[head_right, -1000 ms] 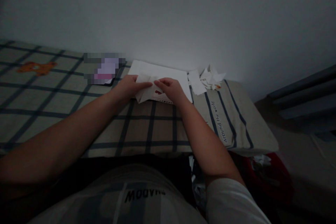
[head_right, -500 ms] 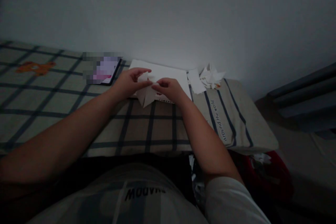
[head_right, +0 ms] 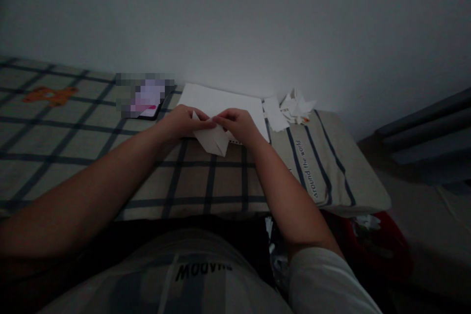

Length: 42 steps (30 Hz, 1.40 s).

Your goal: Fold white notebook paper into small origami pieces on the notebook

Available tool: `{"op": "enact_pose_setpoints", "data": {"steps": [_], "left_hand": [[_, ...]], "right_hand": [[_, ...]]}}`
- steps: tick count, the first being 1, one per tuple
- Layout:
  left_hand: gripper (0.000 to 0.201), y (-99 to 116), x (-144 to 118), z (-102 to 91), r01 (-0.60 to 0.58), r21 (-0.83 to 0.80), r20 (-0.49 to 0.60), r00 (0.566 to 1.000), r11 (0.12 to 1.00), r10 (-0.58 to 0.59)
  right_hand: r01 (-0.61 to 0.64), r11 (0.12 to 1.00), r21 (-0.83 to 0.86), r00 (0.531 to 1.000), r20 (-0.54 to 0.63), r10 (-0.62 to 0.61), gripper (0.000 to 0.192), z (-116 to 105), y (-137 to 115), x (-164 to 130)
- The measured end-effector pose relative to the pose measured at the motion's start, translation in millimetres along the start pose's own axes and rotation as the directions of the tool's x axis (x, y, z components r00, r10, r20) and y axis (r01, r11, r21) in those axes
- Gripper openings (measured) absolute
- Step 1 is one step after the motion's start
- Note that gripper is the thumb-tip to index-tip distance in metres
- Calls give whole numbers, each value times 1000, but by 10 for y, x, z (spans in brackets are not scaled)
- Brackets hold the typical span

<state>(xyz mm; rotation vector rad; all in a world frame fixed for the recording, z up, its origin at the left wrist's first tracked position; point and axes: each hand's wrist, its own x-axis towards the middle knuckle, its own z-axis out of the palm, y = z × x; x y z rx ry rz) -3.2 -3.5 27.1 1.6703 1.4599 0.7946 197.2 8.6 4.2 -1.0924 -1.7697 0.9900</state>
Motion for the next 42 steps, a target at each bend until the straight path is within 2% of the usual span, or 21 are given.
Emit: {"op": "enact_pose_setpoints", "data": {"steps": [5,12,20,25,30,33,36,40,42], "left_hand": [[23,-49,-2,7,-125,67,14,992,990,124],[17,-70,12,34,-149,43,58,988,988,146],[22,-132,24,65,-168,-21,120,978,986,169],[23,-132,33,65,-186,-13,98,977,982,187],[20,-69,51,24,-138,5,14,990,990,138],[20,-59,60,5,-99,-16,-16,995,995,99],[20,-84,62,13,-81,-47,12,997,996,82],[18,-96,40,32,-66,-78,95,993,995,73],[19,-86,26,36,-57,-86,100,993,995,65]], "right_hand": [[-32,999,-13,999,31,32,16,7,-24,-2],[38,991,-131,998,53,-32,19,-23,-31,0],[-6,988,-153,1000,11,7,18,1,-37,-3],[-15,989,-147,1000,-21,12,25,1,-28,3],[-65,998,24,996,-53,66,25,-3,20,24],[-58,998,-3,998,-24,58,21,-23,39,26],[-42,998,-56,999,-26,41,19,-40,41,20],[-51,997,-57,997,-66,47,19,-35,22,16],[-66,997,-50,996,-69,62,19,-26,12,18]]}}
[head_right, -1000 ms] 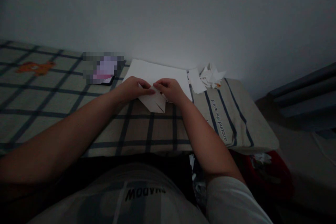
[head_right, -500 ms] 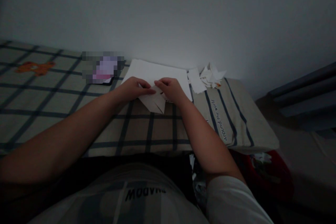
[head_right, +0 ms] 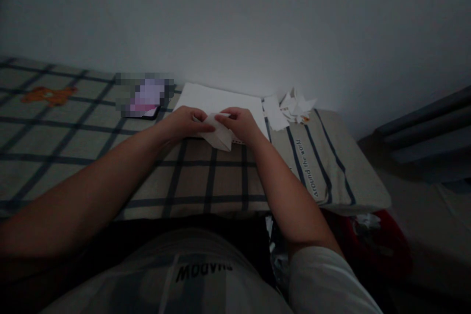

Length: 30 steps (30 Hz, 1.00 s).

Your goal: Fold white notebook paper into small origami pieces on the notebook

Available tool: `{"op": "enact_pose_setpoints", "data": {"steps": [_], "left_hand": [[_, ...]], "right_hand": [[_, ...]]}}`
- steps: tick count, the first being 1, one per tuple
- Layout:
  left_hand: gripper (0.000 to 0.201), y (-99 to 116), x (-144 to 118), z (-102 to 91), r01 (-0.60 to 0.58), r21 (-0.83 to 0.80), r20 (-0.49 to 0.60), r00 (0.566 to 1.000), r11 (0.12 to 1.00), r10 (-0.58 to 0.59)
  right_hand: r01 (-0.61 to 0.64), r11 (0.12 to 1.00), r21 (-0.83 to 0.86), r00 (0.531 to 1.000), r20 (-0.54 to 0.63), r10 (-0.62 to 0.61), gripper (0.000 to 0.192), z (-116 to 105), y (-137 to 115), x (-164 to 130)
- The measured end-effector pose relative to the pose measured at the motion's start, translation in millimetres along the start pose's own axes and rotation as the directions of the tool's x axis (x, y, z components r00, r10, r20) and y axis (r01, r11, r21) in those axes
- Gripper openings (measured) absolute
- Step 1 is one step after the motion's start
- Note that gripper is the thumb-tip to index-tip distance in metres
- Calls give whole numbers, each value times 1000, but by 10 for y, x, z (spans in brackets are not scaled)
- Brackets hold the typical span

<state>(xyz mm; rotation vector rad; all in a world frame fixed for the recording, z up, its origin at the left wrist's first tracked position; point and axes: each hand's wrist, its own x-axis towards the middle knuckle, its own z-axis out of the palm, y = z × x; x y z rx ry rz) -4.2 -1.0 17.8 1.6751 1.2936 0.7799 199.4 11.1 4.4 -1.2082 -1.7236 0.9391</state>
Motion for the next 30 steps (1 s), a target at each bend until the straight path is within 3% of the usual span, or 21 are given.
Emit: {"op": "enact_pose_setpoints", "data": {"steps": [10,16,23,27,30], "left_hand": [[28,-63,24,30,-81,-124,-36,996,989,77],[25,-42,14,11,-95,-145,-33,995,985,91],[23,-58,53,17,-22,-193,-53,999,981,12],[19,-65,78,31,26,-220,-48,998,975,-38],[25,-95,97,38,-1,-186,-79,997,983,-14]], "right_hand": [[25,1000,19,998,50,-26,20,-25,22,0],[-8,990,140,998,69,-2,36,12,39,20],[-57,981,185,997,-44,66,30,18,39,34],[-16,992,124,1000,-19,18,38,-2,29,27],[20,997,79,1000,-3,-19,44,-4,15,20]]}}
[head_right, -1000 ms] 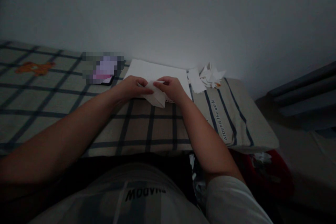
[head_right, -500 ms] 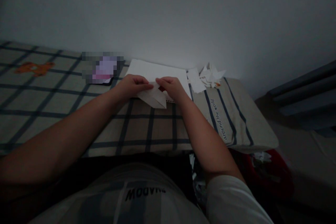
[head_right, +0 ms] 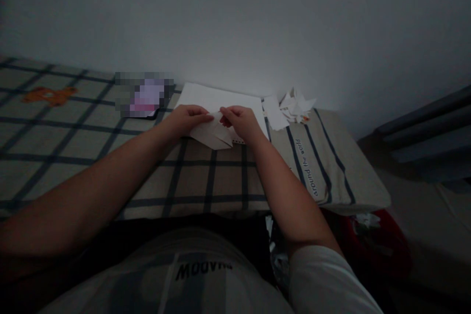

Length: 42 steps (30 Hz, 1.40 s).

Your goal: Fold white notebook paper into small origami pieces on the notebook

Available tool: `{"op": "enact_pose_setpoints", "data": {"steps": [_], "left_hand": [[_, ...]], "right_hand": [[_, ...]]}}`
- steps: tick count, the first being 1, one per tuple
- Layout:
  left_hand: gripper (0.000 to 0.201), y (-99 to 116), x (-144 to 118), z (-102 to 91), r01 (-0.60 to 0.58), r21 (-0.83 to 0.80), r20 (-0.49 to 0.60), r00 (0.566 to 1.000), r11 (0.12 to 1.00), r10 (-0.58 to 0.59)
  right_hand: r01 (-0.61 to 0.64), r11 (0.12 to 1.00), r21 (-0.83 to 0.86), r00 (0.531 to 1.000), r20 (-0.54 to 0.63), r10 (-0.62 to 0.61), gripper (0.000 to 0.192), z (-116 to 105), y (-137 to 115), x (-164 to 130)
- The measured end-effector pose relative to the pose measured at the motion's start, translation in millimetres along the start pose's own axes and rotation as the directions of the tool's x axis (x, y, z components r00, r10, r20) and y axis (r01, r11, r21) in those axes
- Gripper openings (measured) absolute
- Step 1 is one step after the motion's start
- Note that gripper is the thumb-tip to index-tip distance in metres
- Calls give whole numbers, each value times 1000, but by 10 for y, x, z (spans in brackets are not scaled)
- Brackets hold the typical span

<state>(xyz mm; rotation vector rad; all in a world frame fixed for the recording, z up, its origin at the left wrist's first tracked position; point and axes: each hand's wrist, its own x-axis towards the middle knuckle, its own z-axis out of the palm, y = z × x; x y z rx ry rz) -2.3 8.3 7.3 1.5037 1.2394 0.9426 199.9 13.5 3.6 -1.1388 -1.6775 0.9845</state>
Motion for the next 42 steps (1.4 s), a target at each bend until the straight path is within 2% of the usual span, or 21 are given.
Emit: {"op": "enact_pose_setpoints", "data": {"steps": [3,6,13,16,19,23,26,29,31,34,37,42], "left_hand": [[34,-30,0,-10,-75,23,-13,997,997,75],[36,-23,-25,-21,-106,13,-16,994,994,106],[33,20,-50,0,-41,-65,-50,998,997,38],[29,2,-34,6,-41,-58,-51,998,997,38],[31,2,-32,-2,-89,28,-87,992,996,91],[31,24,-27,-25,-155,136,-163,971,979,176],[27,5,11,-42,-179,64,-291,938,982,190],[26,-48,72,-59,-195,-30,-424,891,980,164],[28,-86,114,-68,-207,-57,-480,863,977,155],[30,-119,156,-64,-228,-100,-514,845,969,146],[31,-100,146,-42,-201,-179,-477,874,963,94],[32,-10,38,-16,-76,-189,-297,955,979,16]], "right_hand": [[-21,997,69,1000,-6,21,49,12,0,3],[-2,996,85,1000,-5,3,50,28,16,11],[85,996,14,996,-13,-85,43,17,71,24],[63,997,53,998,23,-64,44,14,77,29],[24,995,97,1000,15,-26,42,15,75,33],[-7,994,107,999,-45,12,42,-11,77,51],[-93,984,149,991,-78,106,53,-28,76,84],[-187,965,183,978,-54,200,61,-13,51,93],[-160,974,161,986,-20,166,57,10,23,73],[-39,993,109,999,18,38,41,36,-9,25],[2,997,83,1000,14,-3,29,31,-13,-1],[-59,997,51,997,-43,61,28,1,10,21]]}}
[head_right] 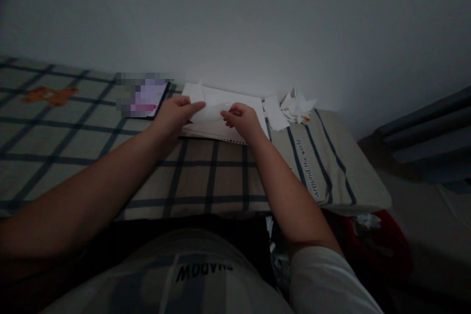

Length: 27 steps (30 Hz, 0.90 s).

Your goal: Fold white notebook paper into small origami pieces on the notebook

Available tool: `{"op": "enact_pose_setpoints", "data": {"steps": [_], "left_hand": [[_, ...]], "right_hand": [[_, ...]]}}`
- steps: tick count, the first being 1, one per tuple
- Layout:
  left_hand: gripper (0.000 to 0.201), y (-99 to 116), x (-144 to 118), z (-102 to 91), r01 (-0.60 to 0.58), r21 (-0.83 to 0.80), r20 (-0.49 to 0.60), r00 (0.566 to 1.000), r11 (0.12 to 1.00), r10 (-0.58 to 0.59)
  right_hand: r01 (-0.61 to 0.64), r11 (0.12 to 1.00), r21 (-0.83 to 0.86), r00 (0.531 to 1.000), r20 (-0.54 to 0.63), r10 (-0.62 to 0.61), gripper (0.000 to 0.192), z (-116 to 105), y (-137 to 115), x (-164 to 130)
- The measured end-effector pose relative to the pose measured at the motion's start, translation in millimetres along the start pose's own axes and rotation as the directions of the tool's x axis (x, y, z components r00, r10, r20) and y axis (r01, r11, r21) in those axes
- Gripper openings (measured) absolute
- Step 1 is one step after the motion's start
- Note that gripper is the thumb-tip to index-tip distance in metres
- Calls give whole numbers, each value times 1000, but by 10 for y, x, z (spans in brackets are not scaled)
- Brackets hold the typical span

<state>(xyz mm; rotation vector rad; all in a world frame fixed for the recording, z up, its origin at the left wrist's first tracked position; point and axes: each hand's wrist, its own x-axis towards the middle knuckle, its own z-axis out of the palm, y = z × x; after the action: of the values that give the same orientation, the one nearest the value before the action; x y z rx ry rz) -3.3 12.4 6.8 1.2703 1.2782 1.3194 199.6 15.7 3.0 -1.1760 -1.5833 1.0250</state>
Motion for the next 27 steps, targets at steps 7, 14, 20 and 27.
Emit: {"op": "enact_pose_setpoints", "data": {"steps": [7,14,20,27], "left_hand": [[36,-41,57,-45,-54,77,-14,998,996,55],[97,136,56,-211,-479,487,111,863,730,493],[72,129,11,-168,-438,606,289,899,664,329],[31,161,-40,-110,-315,558,250,946,768,206]], "right_hand": [[94,988,-119,994,-50,-100,30,-14,37,14],[399,824,-403,905,30,-424,24,-38,28,12],[531,747,-399,834,91,-544,21,-81,-19,-10],[554,723,-413,813,81,-576,16,-92,-42,-38]]}}
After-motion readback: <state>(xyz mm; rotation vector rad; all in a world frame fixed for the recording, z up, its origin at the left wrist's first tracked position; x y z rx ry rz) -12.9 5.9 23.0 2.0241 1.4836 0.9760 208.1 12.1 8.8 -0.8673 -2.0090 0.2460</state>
